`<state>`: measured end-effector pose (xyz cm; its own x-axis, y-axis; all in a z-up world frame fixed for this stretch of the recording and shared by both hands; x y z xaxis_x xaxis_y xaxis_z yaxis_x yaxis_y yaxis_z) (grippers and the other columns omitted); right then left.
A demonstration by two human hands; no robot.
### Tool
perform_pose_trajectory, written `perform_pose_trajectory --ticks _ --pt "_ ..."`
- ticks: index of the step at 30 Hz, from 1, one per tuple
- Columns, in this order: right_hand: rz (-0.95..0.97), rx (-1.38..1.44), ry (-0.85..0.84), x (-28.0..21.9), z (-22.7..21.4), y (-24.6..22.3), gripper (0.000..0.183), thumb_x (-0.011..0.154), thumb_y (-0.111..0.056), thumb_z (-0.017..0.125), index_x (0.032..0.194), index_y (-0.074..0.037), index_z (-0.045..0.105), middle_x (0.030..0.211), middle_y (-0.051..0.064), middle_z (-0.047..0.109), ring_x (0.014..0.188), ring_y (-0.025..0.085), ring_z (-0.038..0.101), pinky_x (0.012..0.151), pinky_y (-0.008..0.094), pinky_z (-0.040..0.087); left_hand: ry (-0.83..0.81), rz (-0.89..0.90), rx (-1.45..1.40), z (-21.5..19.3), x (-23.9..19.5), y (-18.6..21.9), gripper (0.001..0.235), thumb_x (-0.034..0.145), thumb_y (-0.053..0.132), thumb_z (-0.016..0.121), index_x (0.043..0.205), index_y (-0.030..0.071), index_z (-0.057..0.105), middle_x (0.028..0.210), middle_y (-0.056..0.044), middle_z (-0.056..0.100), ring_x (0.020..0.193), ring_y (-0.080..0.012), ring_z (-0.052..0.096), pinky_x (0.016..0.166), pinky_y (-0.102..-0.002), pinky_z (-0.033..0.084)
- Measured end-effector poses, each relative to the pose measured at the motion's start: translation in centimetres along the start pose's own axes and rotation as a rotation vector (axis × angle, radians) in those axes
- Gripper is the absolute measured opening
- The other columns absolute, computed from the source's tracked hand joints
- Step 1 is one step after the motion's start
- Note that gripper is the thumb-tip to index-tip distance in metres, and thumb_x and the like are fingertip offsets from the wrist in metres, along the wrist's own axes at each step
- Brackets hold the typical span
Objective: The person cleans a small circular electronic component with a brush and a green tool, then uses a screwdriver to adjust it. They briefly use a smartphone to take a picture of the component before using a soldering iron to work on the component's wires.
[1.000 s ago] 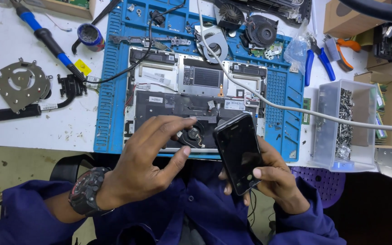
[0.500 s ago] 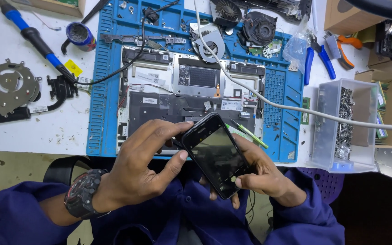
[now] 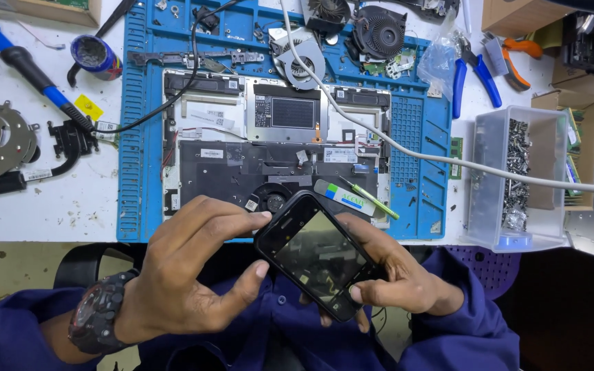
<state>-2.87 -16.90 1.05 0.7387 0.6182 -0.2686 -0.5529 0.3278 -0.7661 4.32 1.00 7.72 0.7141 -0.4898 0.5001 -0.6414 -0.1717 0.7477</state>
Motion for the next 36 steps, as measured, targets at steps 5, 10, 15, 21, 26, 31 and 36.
perform_pose_trajectory --ticks 5,10,15,21,26,31,36 --pt "0.036 0.094 0.030 0.6 1.2 1.4 0.063 0.101 -0.003 0.057 0.153 0.000 0.022 0.115 0.042 0.063 0.088 0.050 0.075 0.052 0.040 0.065 -0.059 -0.066 0.109 1.0 -0.1 1.2 0.052 0.089 0.036 0.066 0.122 -0.003 0.061 0.114 -0.016 0.072 0.093 -0.0303 0.071 0.080 -0.039 0.057" --pt "0.034 0.071 0.123 -0.7 1.2 2.3 0.070 0.102 -0.007 0.054 0.160 -0.005 0.014 0.117 0.041 0.062 0.082 0.049 0.076 0.043 0.037 0.062 -0.040 0.009 0.318 1.0 0.6 3.9 0.051 0.094 0.040 0.063 0.120 -0.004 0.064 0.104 -0.016 0.070 0.081 -0.0288 0.066 0.071 -0.037 0.053" --pt "-0.003 0.096 0.166 -2.0 1.2 2.2 0.070 0.102 -0.005 0.053 0.161 -0.005 0.015 0.126 0.039 0.054 0.083 0.048 0.075 0.046 0.040 0.065 -0.030 0.025 0.397 1.2 0.7 5.8 0.052 0.094 0.042 0.066 0.122 -0.003 0.065 0.099 -0.015 0.068 0.079 -0.0284 0.064 0.069 -0.038 0.053" --pt "0.010 0.101 0.187 -2.2 1.2 1.9 0.069 0.101 -0.007 0.055 0.160 -0.007 0.019 0.131 0.038 0.052 0.081 0.048 0.076 0.046 0.039 0.066 -0.031 0.036 0.465 1.2 0.9 7.0 0.052 0.096 0.044 0.062 0.122 -0.001 0.066 0.098 -0.013 0.066 0.079 -0.0273 0.063 0.067 -0.039 0.052" --pt "-0.022 0.054 0.187 -2.0 1.4 1.8 0.067 0.102 -0.007 0.057 0.159 -0.006 0.021 0.142 0.033 0.047 0.080 0.050 0.077 0.043 0.038 0.065 -0.051 -0.001 0.483 1.4 0.7 6.5 0.052 0.097 0.043 0.061 0.124 -0.001 0.065 0.099 -0.013 0.067 0.080 -0.0273 0.063 0.068 -0.039 0.052" --pt "0.022 0.072 0.137 -1.6 1.9 1.4 0.064 0.101 -0.007 0.054 0.156 -0.001 0.023 0.126 0.037 0.058 0.081 0.049 0.077 0.043 0.036 0.063 -0.053 -0.019 0.450 1.0 0.8 6.1 0.041 0.095 0.033 0.065 0.120 0.001 0.067 0.097 -0.013 0.069 0.080 -0.0277 0.064 0.068 -0.039 0.053" --pt "0.032 0.124 0.090 -1.7 2.1 1.7 0.069 0.099 -0.003 0.050 0.159 0.001 0.016 0.119 0.042 0.061 0.086 0.050 0.076 0.048 0.036 0.064 -0.024 0.005 0.429 0.4 1.0 6.2 0.031 0.093 0.023 0.066 0.114 0.001 0.069 0.092 -0.012 0.069 0.078 -0.0281 0.063 0.068 -0.039 0.052"
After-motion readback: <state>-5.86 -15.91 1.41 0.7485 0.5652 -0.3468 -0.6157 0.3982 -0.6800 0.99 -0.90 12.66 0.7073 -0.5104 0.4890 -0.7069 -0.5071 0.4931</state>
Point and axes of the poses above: each hand's wrist, its own x-axis towards the middle knuckle, its own z-axis out of the palm, y = z × x, the point moved 9 cm from there along x, towards the middle knuckle
